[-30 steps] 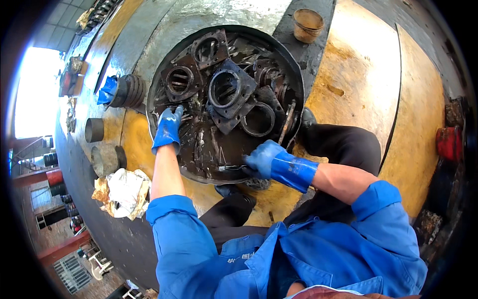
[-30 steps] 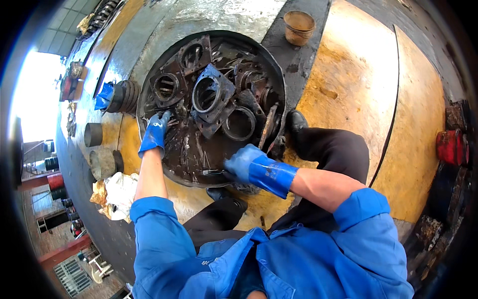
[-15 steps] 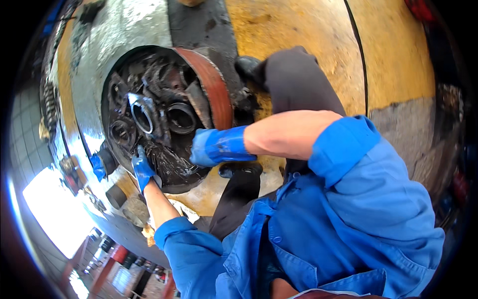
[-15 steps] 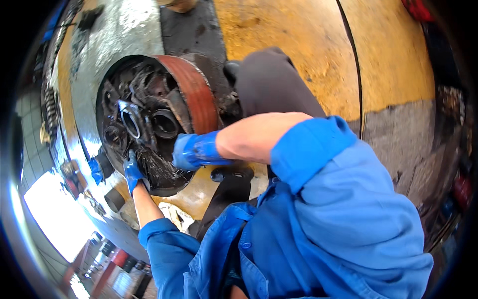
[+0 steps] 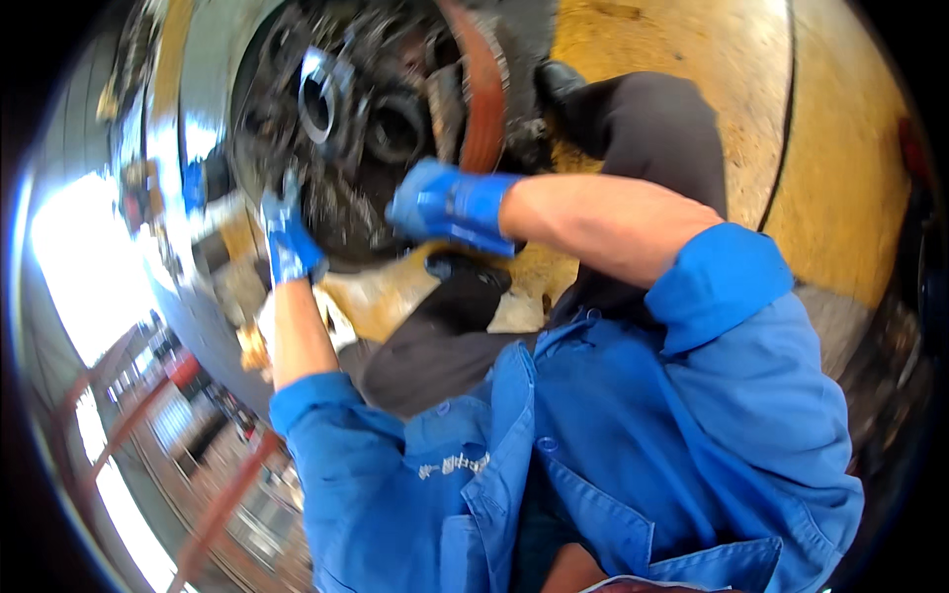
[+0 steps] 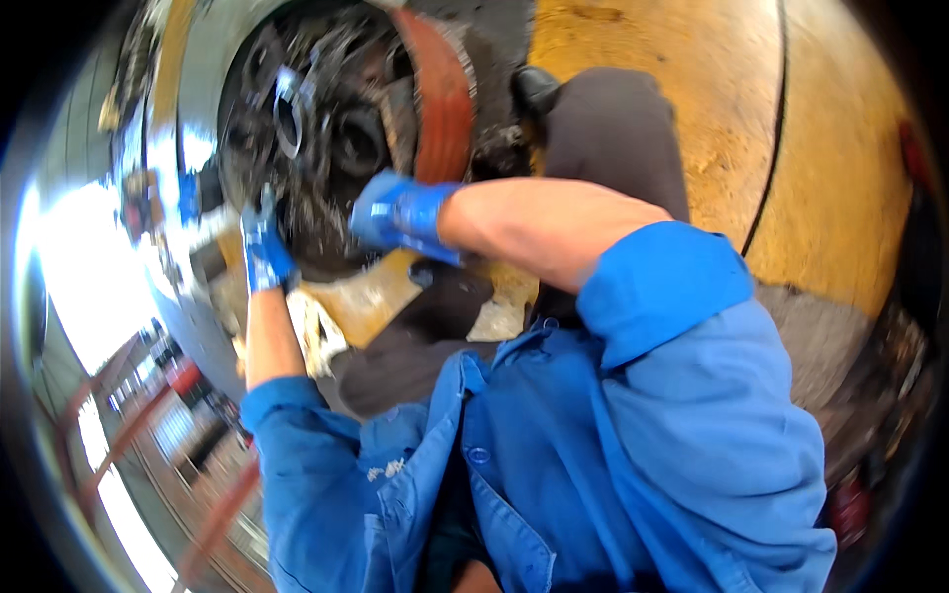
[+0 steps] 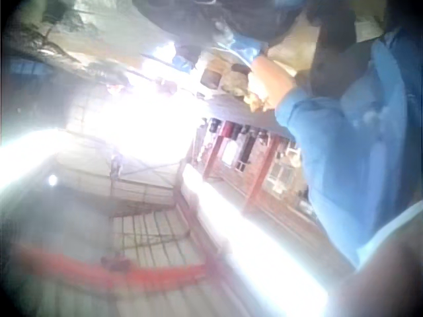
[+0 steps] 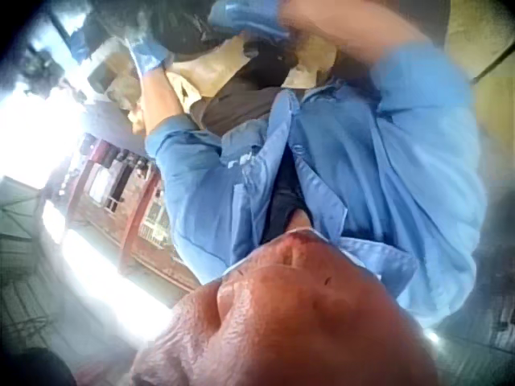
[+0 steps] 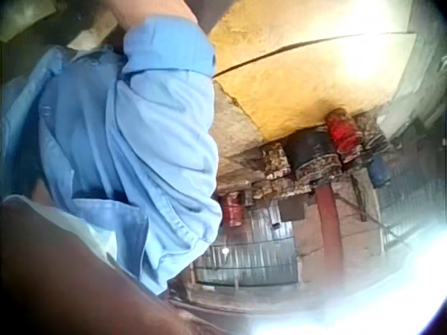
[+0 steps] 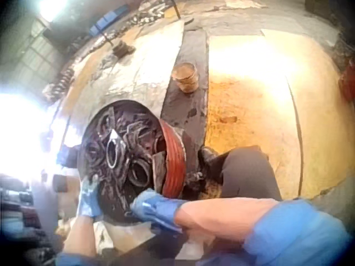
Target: The person cleans various metal components in a large tray filled with dark liquid by hand and using a brush.
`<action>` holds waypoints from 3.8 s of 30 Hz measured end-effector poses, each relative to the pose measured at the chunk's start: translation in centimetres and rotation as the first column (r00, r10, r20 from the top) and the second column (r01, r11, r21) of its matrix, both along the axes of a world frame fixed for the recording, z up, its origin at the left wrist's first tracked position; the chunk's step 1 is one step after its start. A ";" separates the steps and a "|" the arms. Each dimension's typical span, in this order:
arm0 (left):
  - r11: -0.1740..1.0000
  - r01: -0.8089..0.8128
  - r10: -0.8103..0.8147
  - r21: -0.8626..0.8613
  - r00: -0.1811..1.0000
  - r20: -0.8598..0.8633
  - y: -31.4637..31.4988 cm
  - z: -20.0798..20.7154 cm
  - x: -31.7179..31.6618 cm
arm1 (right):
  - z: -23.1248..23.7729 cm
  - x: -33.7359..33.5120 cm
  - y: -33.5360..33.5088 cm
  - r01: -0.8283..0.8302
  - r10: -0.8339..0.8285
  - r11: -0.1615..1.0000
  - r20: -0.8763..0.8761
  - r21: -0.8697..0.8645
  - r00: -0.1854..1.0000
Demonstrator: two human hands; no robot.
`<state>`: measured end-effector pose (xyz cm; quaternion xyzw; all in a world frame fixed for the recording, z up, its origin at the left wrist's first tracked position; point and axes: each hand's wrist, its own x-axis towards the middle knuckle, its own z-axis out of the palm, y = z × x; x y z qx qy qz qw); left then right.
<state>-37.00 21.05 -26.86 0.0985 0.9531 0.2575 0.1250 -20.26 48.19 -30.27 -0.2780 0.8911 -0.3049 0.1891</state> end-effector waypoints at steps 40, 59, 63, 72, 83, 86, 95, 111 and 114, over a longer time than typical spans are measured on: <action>0.833 0.048 -0.300 -0.551 0.877 -0.376 9.9 0.7 8.6 | 10.0 -3.6 7.1 0.347 -0.335 0.936 -0.458 -0.061 0.823; 0.811 0.316 -0.492 -0.492 0.823 -0.283 9.5 2.8 0.3 | 9.9 -4.9 7.6 0.317 -0.317 0.946 -0.426 -0.071 0.847; 0.936 0.256 -0.302 -0.240 0.936 -0.180 8.9 4.1 -1.1 | 9.5 -5.1 8.3 0.371 -0.404 0.915 -0.341 -0.161 0.849; 0.999 -0.016 0.023 0.049 0.992 -0.127 4.9 2.7 -7.4 | 10.5 -6.3 9.4 0.574 -0.612 0.771 -0.074 -0.274 0.787; 0.958 -0.284 0.238 -0.022 0.842 -0.484 6.6 -0.8 -0.9 | 10.1 -6.5 10.6 0.658 -0.677 0.734 -0.108 -0.170 0.728; 0.955 -0.294 0.254 0.038 0.749 -0.612 7.2 -1.1 2.9 | 9.8 -6.4 11.1 0.659 -0.683 0.728 -0.118 -0.187 0.721; 0.930 -0.316 0.337 -0.189 0.937 0.090 13.9 -3.4 10.0 | 10.6 -6.1 10.8 0.660 -0.674 0.737 -0.236 -0.146 0.700; 0.964 -0.174 0.220 -0.198 0.946 0.239 12.6 -1.4 5.8 | 11.9 -5.8 11.5 0.659 -0.695 0.718 -0.174 -0.224 0.698; 0.932 -0.362 0.351 -0.019 0.889 0.293 13.9 1.6 7.1 | 10.9 -5.8 12.9 0.686 -0.722 0.690 -0.163 -0.230 0.672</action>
